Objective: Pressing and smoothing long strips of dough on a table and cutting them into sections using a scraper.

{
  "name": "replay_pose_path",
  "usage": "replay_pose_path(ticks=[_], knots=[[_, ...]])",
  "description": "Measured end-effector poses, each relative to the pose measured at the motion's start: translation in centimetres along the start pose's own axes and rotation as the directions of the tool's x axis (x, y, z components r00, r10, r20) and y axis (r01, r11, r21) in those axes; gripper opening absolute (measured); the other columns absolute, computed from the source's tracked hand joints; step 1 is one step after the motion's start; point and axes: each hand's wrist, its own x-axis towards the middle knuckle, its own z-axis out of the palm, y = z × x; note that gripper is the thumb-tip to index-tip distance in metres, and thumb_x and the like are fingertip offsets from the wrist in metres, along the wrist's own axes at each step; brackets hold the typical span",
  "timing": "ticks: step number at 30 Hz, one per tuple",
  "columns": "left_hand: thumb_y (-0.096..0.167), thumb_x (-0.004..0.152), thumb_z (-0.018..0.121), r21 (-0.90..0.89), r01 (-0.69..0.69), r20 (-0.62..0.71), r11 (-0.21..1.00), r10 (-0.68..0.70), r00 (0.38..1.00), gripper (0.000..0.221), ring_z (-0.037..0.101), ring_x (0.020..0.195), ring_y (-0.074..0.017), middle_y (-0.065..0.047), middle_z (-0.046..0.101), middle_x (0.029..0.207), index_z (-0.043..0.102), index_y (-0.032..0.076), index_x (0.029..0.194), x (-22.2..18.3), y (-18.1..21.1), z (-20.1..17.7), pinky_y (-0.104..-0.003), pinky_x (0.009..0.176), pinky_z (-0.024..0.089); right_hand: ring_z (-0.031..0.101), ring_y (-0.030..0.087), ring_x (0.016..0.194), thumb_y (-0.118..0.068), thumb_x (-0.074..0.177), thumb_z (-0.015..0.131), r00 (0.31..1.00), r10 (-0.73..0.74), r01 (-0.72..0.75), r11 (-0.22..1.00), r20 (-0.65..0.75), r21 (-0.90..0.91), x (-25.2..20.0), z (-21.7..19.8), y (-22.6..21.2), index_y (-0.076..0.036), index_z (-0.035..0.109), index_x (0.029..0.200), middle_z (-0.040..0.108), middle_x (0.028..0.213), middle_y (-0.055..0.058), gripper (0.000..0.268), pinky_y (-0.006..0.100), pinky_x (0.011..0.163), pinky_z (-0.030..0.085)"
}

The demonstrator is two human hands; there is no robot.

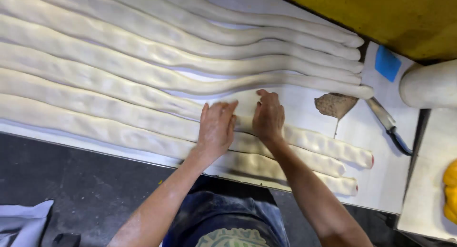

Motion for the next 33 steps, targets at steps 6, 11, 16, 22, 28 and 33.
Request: replay_pose_path(ticks=[6, 11, 16, 22, 28, 33], knots=[[0.013, 0.103, 0.04, -0.283, -0.147, -0.312, 0.948, 0.054, 0.949, 0.044, 0.057, 0.133, -0.0308, -0.007, 0.062, 0.13, 0.058, 0.016, 0.143, 8.5, 5.2, -1.1, -0.043, 0.122, 0.035, 0.055, 0.037, 0.093, -0.009, 0.096, 0.058, 0.948, -0.004, 0.026, 0.998, 0.318, -0.063, 2.1, -0.4, -5.5, -0.009, 0.058, 0.129, 0.046, 0.12, 0.009, 0.033, 0.046, 0.069, 0.042], [0.03, 0.1, 0.054, 0.144, -0.179, -0.056, 0.973, 0.188, 0.98, 0.065, 0.025, 0.154, -0.0447, -0.016, 0.033, 0.164, 0.035, 0.021, 0.161, 7.6, 4.2, 3.6, -0.063, 0.124, 0.02, 0.048, 0.007, 0.078, -0.011, 0.099, 0.058, 0.928, 0.371, -0.187, 0.387, 0.033, 0.903, 0.2, -0.4, 3.6, -0.011, 0.054, 0.122, 0.046, 0.091, -0.006, 0.023, 0.02, 0.072, 0.037], [0.053, 0.104, 0.048, 0.278, -0.252, 0.092, 0.927, 0.235, 0.968, 0.064, 0.028, 0.151, -0.0507, -0.024, 0.033, 0.163, 0.043, 0.018, 0.157, 8.1, 3.2, 4.6, -0.069, 0.121, 0.02, 0.065, 0.031, 0.081, -0.022, 0.106, 0.064, 0.96, 0.279, -0.259, 0.873, 0.013, 0.413, -3.6, -3.3, 9.7, -0.012, 0.056, 0.133, 0.059, 0.085, 0.008, 0.03, 0.046, 0.066, 0.045], [0.058, 0.107, 0.046, 0.021, -0.1, 0.009, 0.995, 0.1, 0.995, 0.071, 0.033, 0.146, -0.0552, -0.022, 0.033, 0.163, 0.028, 0.023, 0.165, 8.6, 1.5, 1.9, -0.073, 0.118, 0.022, 0.065, 0.029, 0.085, -0.033, 0.104, 0.062, 0.991, -0.02, -0.005, 0.983, -0.134, -0.183, -5.9, -1.2, 10.6, -0.025, 0.066, 0.116, 0.064, 0.092, 0.002, 0.016, 0.044, 0.07, 0.05], [0.066, 0.102, 0.04, 0.368, -0.219, 0.059, 0.904, 0.213, 0.975, 0.068, 0.029, 0.15, -0.0503, -0.023, 0.038, 0.16, 0.044, 0.026, 0.157, 7.0, -2.2, 1.2, -0.07, 0.117, 0.02, 0.065, 0.029, 0.09, -0.035, 0.105, 0.061, 0.993, -0.02, 0.0, 0.985, -0.117, -0.175, -7.0, -1.8, 10.6, -0.024, 0.068, 0.115, 0.065, 0.096, 0.003, 0.017, 0.043, 0.078, 0.049], [0.063, 0.108, 0.032, 0.214, -0.11, -0.076, 0.971, 0.129, 0.989, 0.068, 0.027, 0.156, -0.0423, -0.014, 0.027, 0.169, 0.026, 0.028, 0.165, 9.7, -2.1, -4.1, -0.067, 0.123, 0.016, 0.066, 0.035, 0.086, -0.028, 0.105, 0.062, 0.983, -0.047, 0.01, 0.979, -0.177, -0.202, -5.6, -1.7, 9.5, -0.019, 0.071, 0.11, 0.065, 0.091, 0.008, 0.014, 0.046, 0.075, 0.052]])
